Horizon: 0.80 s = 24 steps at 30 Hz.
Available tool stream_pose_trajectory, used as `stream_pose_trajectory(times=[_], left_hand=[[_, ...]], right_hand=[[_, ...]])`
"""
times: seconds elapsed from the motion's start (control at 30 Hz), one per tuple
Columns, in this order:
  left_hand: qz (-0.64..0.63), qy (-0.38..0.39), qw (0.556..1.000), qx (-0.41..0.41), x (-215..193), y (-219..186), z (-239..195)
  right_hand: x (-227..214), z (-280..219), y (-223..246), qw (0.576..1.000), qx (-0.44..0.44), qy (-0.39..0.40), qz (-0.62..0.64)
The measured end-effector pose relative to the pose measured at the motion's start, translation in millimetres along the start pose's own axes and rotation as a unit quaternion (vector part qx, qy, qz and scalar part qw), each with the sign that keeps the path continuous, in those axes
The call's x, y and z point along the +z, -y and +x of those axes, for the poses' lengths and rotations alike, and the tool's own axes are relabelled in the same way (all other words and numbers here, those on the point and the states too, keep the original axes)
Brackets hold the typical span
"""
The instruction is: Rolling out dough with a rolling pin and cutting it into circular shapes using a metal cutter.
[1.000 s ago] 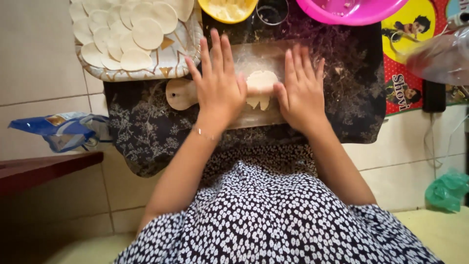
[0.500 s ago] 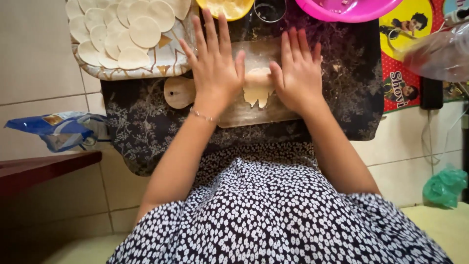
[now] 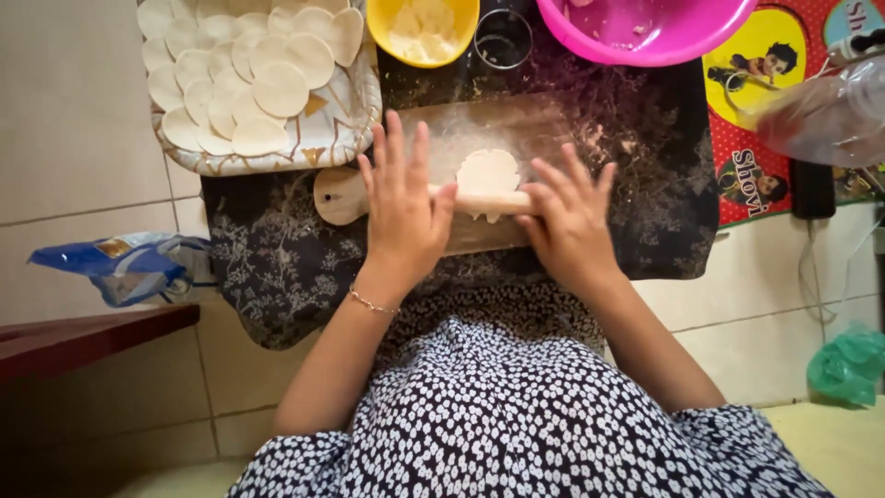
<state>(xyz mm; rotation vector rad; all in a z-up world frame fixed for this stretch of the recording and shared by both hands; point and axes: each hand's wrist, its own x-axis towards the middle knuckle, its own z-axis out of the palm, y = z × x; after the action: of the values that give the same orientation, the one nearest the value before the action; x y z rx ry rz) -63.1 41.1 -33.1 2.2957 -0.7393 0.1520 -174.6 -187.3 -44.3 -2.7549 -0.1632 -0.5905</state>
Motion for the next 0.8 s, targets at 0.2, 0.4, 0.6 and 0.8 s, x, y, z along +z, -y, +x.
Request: stream_pose_trajectory(times=[0.2,0.4,0.6,0.8], left_hand=[[0.06,-0.1,0.993,0.031,5.7,2.1,14.2],[0.08,-0.034,0.992,0.089,12.2,-11.0,7.9],[0.159,-0.038,0.982,0.094,21.9,-3.9,33.0],[0.148,-0.072,0.978,0.129,27.6,-13.7,46.8]], right_hand=[[-26.6,14.5,-46.3,0.991,0.105,-0.028,-0.084],[-16.3,16.2,-57.7,0.978,0.158,-0.049,-0.127],[-2.8,32.7,-37.5,0.983,0.127,-0.102,-0.086],[-2.7,61.7,28.3,0.992,0.121,0.014,-0.027]])
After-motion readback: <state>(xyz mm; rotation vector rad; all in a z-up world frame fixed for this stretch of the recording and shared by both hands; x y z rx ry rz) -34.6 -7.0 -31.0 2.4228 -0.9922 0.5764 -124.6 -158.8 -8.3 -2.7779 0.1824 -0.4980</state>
